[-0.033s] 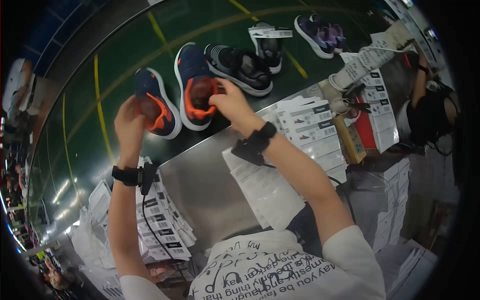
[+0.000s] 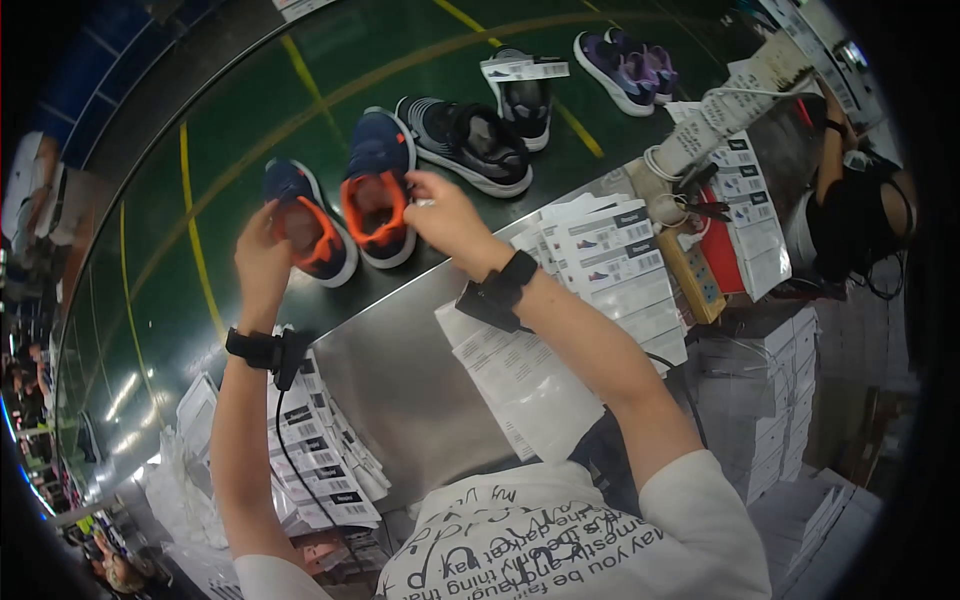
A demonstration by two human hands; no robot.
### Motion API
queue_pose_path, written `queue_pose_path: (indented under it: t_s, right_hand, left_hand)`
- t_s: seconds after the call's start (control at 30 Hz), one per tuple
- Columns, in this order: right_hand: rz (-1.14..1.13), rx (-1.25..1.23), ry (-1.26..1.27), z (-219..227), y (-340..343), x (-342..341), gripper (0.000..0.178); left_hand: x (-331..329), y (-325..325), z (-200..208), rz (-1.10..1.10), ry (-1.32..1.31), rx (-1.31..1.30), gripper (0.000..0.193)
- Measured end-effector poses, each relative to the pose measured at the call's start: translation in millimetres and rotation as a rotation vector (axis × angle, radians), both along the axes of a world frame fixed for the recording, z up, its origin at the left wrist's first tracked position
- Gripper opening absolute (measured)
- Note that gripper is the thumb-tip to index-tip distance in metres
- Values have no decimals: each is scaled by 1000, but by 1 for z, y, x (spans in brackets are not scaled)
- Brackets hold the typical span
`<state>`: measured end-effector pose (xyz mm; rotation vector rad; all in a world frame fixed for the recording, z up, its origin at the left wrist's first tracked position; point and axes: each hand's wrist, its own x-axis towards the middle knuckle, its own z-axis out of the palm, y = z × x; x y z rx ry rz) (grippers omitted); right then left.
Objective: Check and apply labels to manufactured shoes on a factory production line.
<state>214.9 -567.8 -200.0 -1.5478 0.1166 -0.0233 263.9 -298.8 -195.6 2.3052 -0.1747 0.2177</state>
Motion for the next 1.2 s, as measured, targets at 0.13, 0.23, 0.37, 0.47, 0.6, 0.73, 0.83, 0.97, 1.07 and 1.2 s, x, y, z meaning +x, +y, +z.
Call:
queue_pose_path:
  t_s: [0.13,0.23,0.37,0.47,0.6,0.73,0.83,0.97,1.07,1.2]
  right_hand:
    - [156,-367,-151,29,-56,-80,32]
    - [-200,-684,-183,43,-115,-134,22]
    - [-450,-1019,54,36,-197,-169,25]
    - [-417,-1083,130,20,-218,-166,27]
    - [-408,-1253,34,6,-222,-158,23]
    - [-427,-1221,41,12,-224,-160,18]
    - [-426,-1249,25,14,-222,-162,15]
    - [-476,-1393,-151,31,-201,-169,7]
    - [-503,-1253,-170,56,-187,-185,6]
    - [-439,-1292,-160,89,-172,-200,6]
  left_hand:
    - [-11,-67,32,38,75,231,47]
    - [-55,-99,66,-197,-343,229,51]
    - [-112,-187,75,-792,-179,295,45]
    - [-129,-250,33,-905,-222,267,55]
    - [-130,-284,-1,-750,-211,337,67]
    - [-132,-286,-1,-751,-152,364,67]
    - [-132,-286,1,-736,-178,351,67]
    - [-133,-287,5,-725,-97,373,71]
    - [-136,-289,3,-702,-69,363,77]
    - [-135,-293,9,-711,-29,374,83]
